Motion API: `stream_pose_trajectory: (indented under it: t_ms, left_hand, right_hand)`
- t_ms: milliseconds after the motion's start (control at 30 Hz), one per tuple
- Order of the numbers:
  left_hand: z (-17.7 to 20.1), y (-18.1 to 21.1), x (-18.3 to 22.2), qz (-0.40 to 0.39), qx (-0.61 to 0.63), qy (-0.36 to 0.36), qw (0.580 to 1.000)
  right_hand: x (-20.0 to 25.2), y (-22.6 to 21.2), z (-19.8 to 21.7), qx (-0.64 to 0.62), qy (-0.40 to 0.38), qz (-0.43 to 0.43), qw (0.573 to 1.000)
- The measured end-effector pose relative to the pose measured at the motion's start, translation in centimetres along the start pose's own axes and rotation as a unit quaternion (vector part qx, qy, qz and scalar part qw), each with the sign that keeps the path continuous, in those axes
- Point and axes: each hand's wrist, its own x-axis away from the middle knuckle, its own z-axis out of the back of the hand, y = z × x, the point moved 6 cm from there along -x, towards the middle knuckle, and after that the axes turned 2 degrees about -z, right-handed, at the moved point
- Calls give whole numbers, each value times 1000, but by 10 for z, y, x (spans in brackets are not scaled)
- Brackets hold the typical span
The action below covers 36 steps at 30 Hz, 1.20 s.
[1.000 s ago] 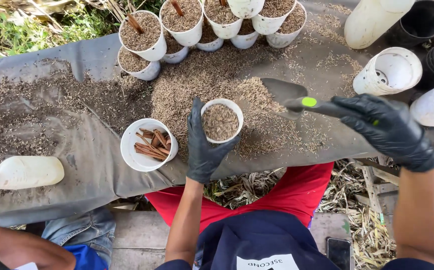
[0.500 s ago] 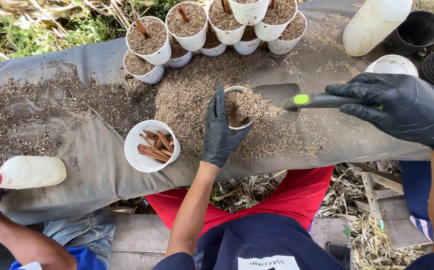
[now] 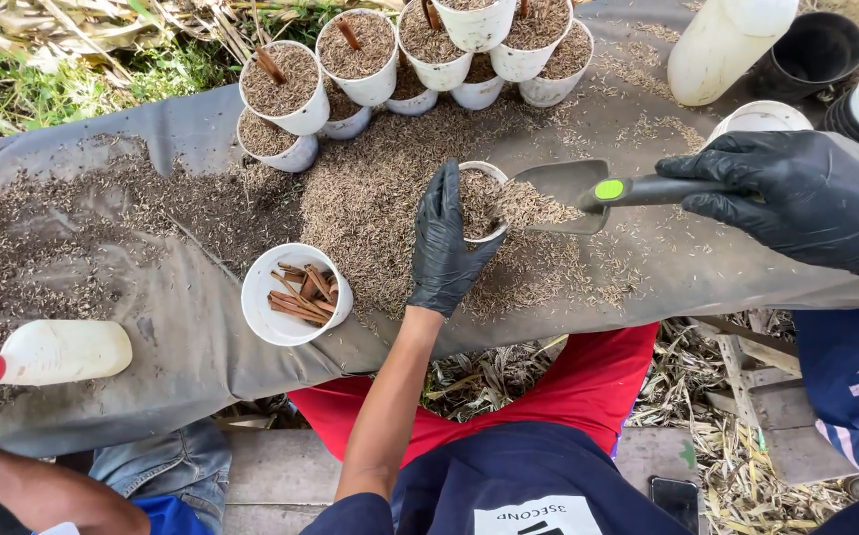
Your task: Filling small plastic cups with soil using a hand trowel and planting plant cuttings into them.
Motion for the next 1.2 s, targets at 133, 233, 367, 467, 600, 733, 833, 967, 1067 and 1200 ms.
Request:
stream_pose_trajectory:
  t_ms: [133,233,367,467,600,733,833,967,1067,1200]
  left_hand:
    - [5,7,-4,-17,47,28,998]
    - [0,4,-4,-5,79,36,996]
    - [2,-3,-5,16,89,39,995]
    - [2,-7,-3,31,88,33,995]
    - [9,-15,-2,59,95,29,993]
    - [16,-17,0,32,118,47,991]
    - [20,-20,1,44,148,66,986]
    - [27,-10,1,28,170,61,983]
    - [25,-14,7,38,178,68,981]
    - [51,-30,13,51,127,101,985]
  right_hand:
    - [14,7,0,14,28,16,999]
    - [25,13,3,-39,29,-55,997]
    - [51,31,-13,-114,63,-111,985]
    - [66,34,-23,-161,80,-150,972]
    - [63,29,-75,-278,120,-135,943]
    - [46,0,-129,-199,153,-162,954]
    - [30,-14,-154,-263,211,-158,928]
    - [15,-28,-168,-231,232,-137,935]
    - [11,-27,-174,-232,247,-122,933]
    - [14,-23,-171,-258,267,-129,919]
